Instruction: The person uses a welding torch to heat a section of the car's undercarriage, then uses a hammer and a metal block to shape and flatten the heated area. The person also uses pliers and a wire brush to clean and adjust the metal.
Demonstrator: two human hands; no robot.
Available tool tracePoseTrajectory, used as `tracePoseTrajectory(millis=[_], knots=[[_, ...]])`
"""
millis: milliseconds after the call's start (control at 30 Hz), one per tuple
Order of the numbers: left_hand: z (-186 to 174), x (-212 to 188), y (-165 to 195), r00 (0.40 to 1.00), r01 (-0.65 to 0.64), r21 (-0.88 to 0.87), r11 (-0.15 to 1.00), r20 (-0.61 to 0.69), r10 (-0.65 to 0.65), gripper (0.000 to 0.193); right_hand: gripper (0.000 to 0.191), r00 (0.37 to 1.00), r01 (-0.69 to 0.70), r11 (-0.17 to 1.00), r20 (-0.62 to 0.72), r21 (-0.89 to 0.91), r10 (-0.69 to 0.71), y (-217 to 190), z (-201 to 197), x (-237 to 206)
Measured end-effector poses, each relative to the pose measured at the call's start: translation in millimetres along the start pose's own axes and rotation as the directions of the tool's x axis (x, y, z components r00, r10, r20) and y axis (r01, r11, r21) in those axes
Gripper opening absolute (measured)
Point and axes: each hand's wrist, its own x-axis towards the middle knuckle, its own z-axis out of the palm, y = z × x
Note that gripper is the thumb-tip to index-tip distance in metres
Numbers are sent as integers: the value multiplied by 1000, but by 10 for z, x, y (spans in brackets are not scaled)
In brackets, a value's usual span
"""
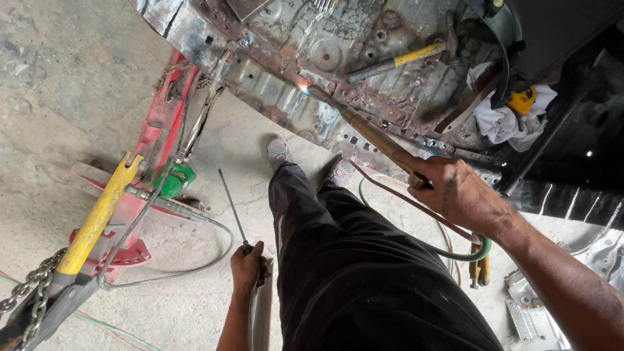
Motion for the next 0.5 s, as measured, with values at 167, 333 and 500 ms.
tracePoseTrajectory(millis=[167, 333, 500], knots=[[-13, -16, -53, 1000, 7, 31, 999, -23, -6, 29, 50, 999, 3, 999, 38, 53, -5, -15, 72, -79], [7, -37, -87, 999, 2, 47, 999, -39, 0, 31, 49, 980, -147, 977, 160, 154, 122, -107, 133, -131], [23, -50, -104, 999, -8, 68, 998, -37, 11, 33, 50, 985, -94, 986, 159, 141, 71, -160, 135, -148]])
